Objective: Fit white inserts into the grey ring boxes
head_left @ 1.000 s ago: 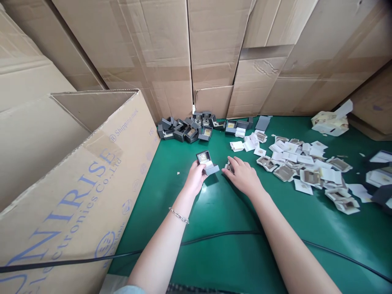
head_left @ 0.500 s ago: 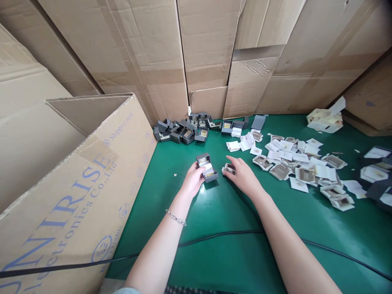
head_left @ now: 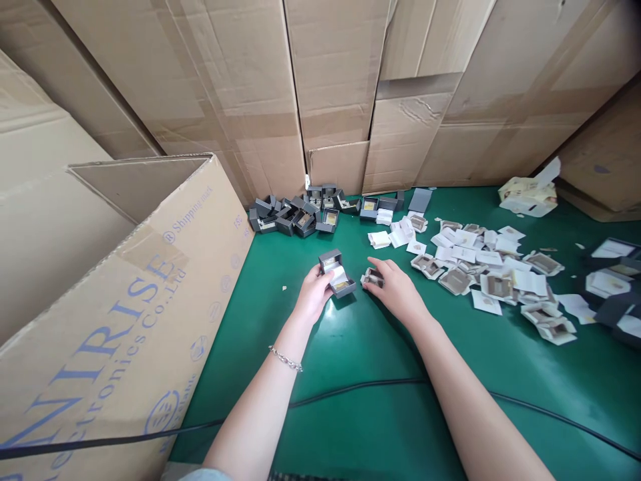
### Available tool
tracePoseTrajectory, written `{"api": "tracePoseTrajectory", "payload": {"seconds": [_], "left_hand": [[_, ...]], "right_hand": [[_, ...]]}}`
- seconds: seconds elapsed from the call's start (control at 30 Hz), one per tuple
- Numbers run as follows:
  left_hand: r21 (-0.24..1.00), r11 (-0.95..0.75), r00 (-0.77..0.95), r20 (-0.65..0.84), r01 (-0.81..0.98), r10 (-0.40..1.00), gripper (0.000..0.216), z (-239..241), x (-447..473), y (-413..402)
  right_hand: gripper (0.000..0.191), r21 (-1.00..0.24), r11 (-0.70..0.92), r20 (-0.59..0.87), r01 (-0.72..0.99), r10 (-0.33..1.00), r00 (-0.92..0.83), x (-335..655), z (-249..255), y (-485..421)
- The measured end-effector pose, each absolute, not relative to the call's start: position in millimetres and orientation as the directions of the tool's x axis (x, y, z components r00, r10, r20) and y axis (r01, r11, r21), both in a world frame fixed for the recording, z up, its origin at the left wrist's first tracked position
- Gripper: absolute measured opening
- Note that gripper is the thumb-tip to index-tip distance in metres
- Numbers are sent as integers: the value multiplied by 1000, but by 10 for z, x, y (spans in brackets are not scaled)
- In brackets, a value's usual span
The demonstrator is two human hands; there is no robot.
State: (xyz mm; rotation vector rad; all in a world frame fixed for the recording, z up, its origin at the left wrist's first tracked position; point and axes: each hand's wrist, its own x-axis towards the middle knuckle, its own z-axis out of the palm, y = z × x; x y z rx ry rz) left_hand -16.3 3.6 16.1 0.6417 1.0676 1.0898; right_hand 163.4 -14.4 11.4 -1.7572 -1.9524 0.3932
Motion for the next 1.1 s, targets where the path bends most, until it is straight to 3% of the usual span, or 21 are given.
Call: {"api": "tracePoseTrajectory", "payload": {"seconds": [0.13, 0.23, 0.37, 0.5, 0.7, 0.83, 0.97, 1.1], "left_hand": [[984, 175, -120, -176, -24, 977, 27, 107, -234, 37], [985, 87, -162, -62, 148, 985, 25, 54, -266, 21], [991, 22, -152, -2, 130, 988, 19, 13, -253, 15], [992, 29, -106, -15, 123, 994, 36, 48, -230, -11], [967, -116, -148, 152, 227, 977, 51, 183, -178, -133], [913, -287, -189, 349, 290, 918, 38, 272, -168, -190], [949, -284, -150, 303, 136, 941, 24, 312, -189, -208], [988, -141, 2, 141, -67, 990, 20, 315, -176, -201]], "right_hand": [[78, -505, 139, 156, 852, 985, -68, 1609, 119, -169], [80, -481, 143, 119, 865, 988, -97, 1589, 124, -179], [71, -381, 142, 93, 914, 989, -115, 1581, 145, -176], [58, -284, 194, 244, 939, 962, -124, 1624, 189, -167], [65, -607, 137, 389, 783, 910, 142, 1580, 237, -199], [69, -657, 204, 520, 726, 820, 241, 1420, 225, -259], [59, -541, 361, 647, 759, 756, 101, 1290, 202, -320], [50, -434, 418, 667, 798, 744, -27, 1214, 191, -377]]}}
